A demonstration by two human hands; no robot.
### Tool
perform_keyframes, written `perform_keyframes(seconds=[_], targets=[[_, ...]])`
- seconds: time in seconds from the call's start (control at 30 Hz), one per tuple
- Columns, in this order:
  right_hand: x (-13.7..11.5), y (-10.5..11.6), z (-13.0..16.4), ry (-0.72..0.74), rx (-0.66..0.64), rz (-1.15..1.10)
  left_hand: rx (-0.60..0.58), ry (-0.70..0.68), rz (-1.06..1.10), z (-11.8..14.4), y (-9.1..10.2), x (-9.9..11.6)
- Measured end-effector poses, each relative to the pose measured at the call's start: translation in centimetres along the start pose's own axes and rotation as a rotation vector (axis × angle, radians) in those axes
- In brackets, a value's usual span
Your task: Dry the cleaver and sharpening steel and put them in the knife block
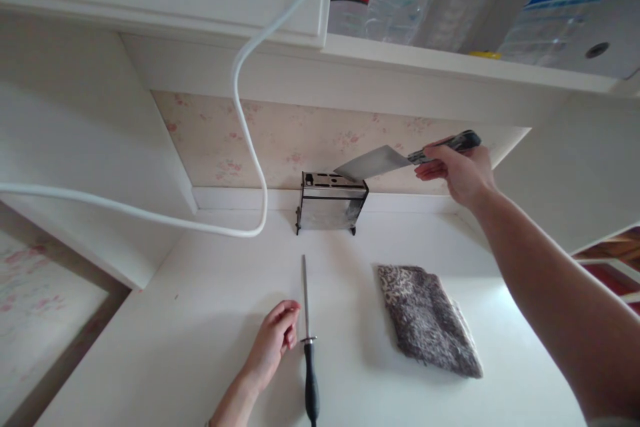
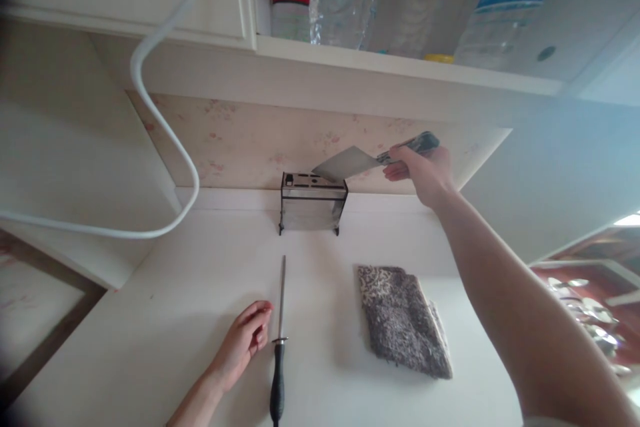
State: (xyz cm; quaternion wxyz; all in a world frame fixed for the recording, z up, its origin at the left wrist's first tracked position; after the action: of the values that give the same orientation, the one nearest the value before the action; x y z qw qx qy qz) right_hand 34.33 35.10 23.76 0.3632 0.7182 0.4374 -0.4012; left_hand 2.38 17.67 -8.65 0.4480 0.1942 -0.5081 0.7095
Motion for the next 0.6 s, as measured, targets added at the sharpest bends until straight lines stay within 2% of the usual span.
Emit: perform_keyframes(seconds=[0.17,0.47,0.6], targets=[[0.8,-0.7,-1.2,-0.038,-0.024,0.003,0.007,-0.004,0.008,0.0,0.0,0.0],[2.0,0.3,-3.7,-0.068,-0.006,0.101,0.007,-0.008,0.010,-0.1,0.0,0.0],[2.5,-0.2,-4.8,-0.063,-0.021,0.182,0.004,-0.005,0.006,0.0,0.0,0.0]])
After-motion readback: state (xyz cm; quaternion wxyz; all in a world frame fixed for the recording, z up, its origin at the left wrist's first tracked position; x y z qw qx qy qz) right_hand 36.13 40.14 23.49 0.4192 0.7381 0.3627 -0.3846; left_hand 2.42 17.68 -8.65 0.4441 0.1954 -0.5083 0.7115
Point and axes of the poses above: each hand's wrist, its own z-axis away from the middle knuckle, its own y-axis out of the back of the hand, x = y × z, the point moved 6 cm from there along -z, towards the middle knuckle, and after that the axes turned 6 degrees about z, right-handed, at the moved point
